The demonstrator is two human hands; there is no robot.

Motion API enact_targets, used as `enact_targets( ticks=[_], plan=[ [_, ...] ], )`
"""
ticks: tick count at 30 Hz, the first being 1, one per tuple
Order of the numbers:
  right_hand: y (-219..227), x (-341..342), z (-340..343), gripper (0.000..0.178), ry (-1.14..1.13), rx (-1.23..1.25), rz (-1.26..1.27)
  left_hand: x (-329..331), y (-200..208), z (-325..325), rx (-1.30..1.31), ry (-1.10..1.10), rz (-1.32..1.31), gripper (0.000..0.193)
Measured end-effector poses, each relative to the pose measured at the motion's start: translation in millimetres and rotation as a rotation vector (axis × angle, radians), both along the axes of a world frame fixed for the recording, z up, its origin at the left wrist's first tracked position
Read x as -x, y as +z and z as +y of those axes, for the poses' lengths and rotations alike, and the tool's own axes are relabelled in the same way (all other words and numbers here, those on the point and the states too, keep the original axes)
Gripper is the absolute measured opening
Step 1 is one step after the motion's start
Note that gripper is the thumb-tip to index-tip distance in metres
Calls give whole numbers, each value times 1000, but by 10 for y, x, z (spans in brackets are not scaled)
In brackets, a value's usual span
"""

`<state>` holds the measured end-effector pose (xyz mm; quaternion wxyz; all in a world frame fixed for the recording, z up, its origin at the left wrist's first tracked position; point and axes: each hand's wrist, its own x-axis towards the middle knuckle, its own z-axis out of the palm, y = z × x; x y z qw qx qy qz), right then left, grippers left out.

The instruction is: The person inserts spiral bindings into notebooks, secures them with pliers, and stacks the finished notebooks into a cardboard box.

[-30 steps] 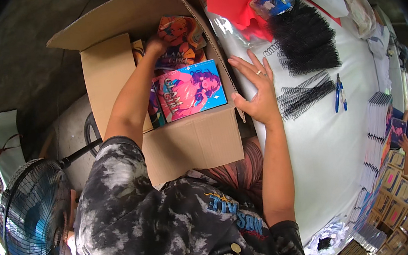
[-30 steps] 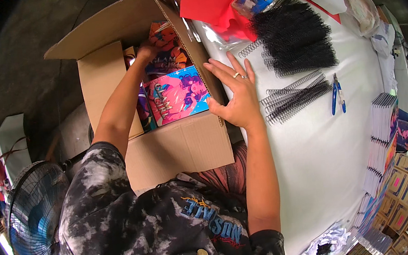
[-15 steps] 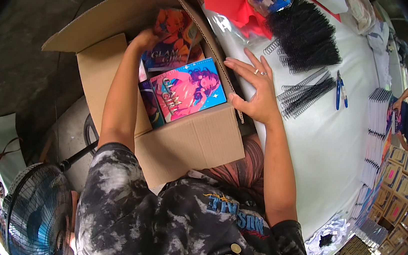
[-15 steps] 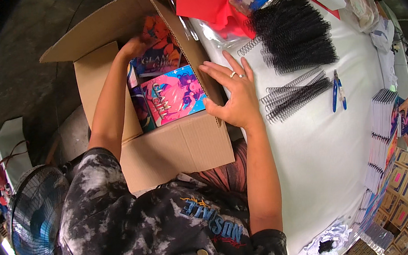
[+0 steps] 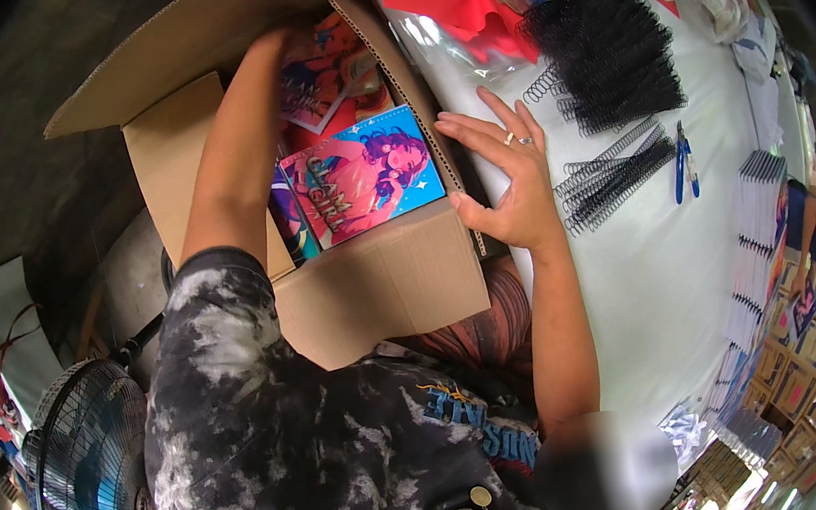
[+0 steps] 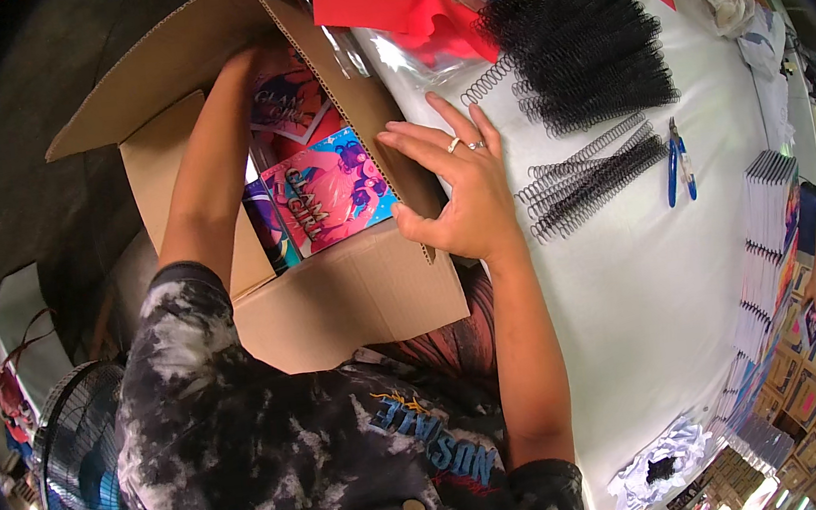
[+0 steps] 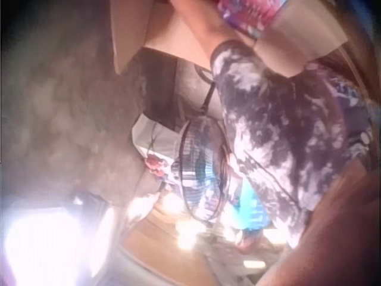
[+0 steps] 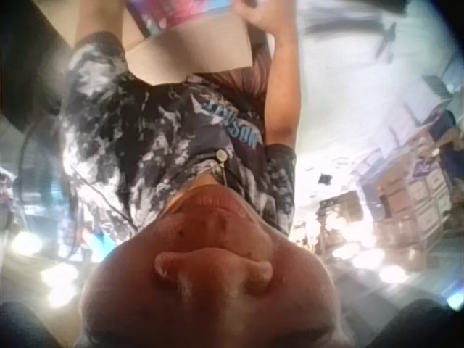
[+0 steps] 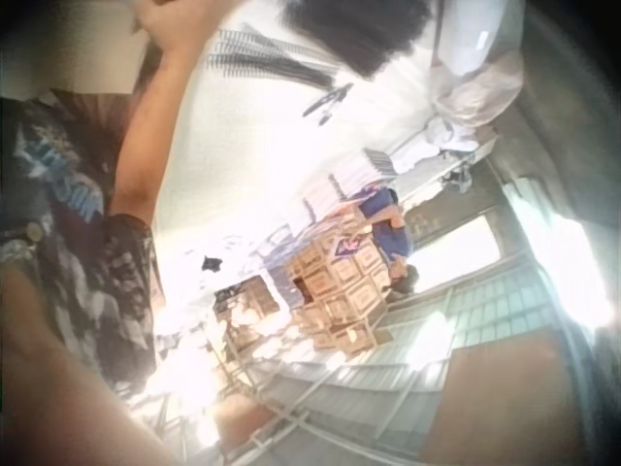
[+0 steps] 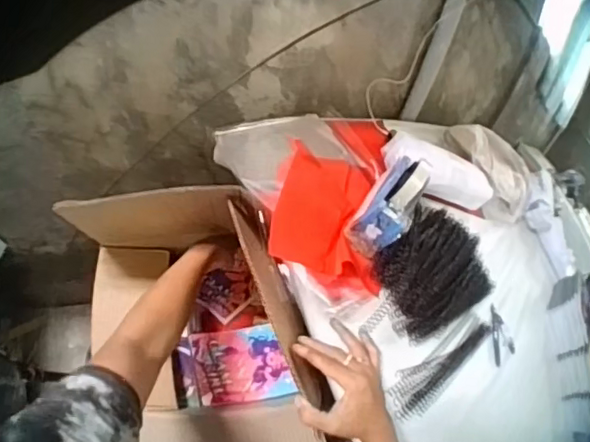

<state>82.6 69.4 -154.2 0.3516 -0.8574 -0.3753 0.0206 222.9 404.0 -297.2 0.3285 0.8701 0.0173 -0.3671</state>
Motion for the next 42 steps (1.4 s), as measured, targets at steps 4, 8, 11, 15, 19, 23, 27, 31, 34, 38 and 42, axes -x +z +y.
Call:
enact_targets(
  ticks=[4, 8, 11, 15, 19, 23, 27, 31, 34, 38, 42],
  plan=[
    [22, -20, 36, 58, 5, -30, 4, 5, -430, -106, -30, -102, -2, 44],
    [-3, -28, 62, 53, -3, -67, 11, 146, -758, -138, -56, -96, -9, 49],
    [-29, -20, 18, 51, -25, -67, -8, 30, -541, -135, -28, -118, 86, 53],
    [18, 14, -1, 51, -43, -59, -20, 78, -776, -280, -240, -178, -137, 59],
    [-17, -28, 117, 51, 35, -104, 5, 494, -1580, -97, -671, 36, -627, 65],
    [-63, -37, -16, 51, -21, -113, 15, 493, -778, -540, -761, -139, -607, 60],
    [-96, -15, 3, 51, -48, -95, -4, 804, -3, -705, -635, 227, -704, 57],
    [-113, 15, 30, 49, -48, -53, -68, 1086, 395, -563, -39, 54, 45, 81],
    [-132, 23, 57, 48, -42, -44, -76, 1325, 290, -569, 117, -16, 413, 92],
    [-143, 32, 43, 47, -51, -48, -74, 1279, -133, -515, 167, 86, 504, 82],
    [-133, 4, 121, 48, -28, -84, -97, 1305, -242, -488, 62, 144, 537, 73]
  ],
)
